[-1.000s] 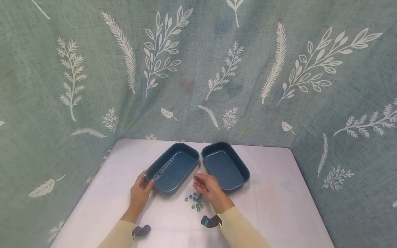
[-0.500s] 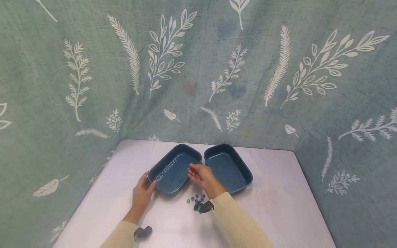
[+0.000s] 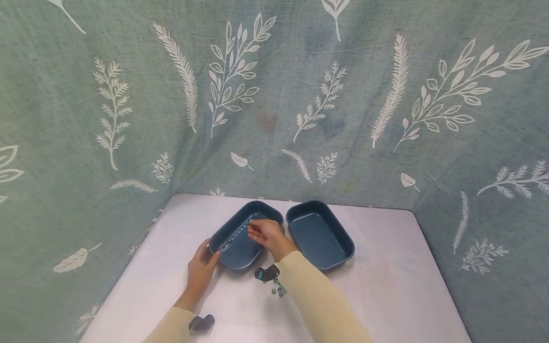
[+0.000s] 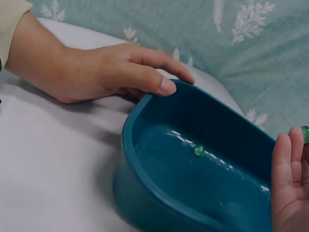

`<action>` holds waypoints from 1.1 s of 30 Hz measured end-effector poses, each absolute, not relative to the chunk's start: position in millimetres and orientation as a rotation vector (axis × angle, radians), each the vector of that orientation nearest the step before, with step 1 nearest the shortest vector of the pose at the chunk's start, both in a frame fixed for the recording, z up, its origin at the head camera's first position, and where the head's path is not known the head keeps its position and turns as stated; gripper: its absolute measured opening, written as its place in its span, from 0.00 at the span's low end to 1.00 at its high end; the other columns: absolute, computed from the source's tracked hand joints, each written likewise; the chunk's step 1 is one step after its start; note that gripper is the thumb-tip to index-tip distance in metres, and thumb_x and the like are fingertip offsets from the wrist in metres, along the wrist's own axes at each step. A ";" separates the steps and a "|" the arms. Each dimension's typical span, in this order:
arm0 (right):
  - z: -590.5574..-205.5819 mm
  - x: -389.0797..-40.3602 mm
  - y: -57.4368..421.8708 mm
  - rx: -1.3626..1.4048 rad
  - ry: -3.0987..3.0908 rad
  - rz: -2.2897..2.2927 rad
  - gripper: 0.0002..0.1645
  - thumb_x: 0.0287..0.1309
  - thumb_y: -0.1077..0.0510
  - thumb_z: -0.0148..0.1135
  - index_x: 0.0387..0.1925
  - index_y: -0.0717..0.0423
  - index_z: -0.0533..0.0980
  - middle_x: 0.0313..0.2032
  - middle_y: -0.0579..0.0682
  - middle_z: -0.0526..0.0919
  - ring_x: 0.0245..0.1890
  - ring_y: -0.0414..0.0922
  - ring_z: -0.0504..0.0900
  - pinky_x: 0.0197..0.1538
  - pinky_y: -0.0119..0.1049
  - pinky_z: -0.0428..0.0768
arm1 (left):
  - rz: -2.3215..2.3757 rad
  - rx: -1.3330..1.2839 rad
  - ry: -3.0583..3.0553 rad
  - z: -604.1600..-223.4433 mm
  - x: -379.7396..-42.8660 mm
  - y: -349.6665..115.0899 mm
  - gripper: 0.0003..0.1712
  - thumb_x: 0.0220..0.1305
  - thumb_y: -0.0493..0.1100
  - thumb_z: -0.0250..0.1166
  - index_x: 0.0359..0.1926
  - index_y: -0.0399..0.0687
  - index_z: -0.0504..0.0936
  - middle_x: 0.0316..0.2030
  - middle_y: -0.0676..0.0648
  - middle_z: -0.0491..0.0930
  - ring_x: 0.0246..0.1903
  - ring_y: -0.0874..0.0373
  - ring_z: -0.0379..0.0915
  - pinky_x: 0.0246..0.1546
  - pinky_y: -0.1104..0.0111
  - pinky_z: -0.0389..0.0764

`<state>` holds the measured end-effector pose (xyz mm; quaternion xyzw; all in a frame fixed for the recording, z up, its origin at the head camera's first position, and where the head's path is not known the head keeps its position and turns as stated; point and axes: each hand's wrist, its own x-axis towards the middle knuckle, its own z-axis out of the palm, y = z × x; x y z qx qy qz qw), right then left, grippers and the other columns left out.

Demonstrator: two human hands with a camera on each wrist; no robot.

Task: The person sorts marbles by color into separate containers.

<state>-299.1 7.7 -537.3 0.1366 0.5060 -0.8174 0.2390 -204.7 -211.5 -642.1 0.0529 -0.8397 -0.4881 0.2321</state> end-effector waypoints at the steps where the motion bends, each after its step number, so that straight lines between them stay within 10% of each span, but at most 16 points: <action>1: -537.9 -300.5 4.0 0.370 1.387 -2.229 0.20 0.61 0.65 0.64 0.52 0.72 0.75 0.31 0.54 0.83 0.31 0.43 0.84 0.42 0.39 0.84 | -1.342 0.148 -2.307 -641.8 -204.6 -211.0 0.34 0.60 0.47 0.71 0.66 0.52 0.71 0.52 0.40 0.81 0.53 0.44 0.76 0.61 0.49 0.67; 33: -577.6 -291.2 -67.6 0.660 1.542 -2.098 0.03 0.58 0.72 0.63 0.35 0.68 0.76 0.21 0.53 0.79 0.20 0.42 0.81 0.35 0.40 0.85 | -1.312 0.136 -2.323 -641.9 -202.7 -212.9 0.32 0.61 0.48 0.70 0.65 0.53 0.72 0.50 0.40 0.82 0.51 0.46 0.77 0.60 0.48 0.67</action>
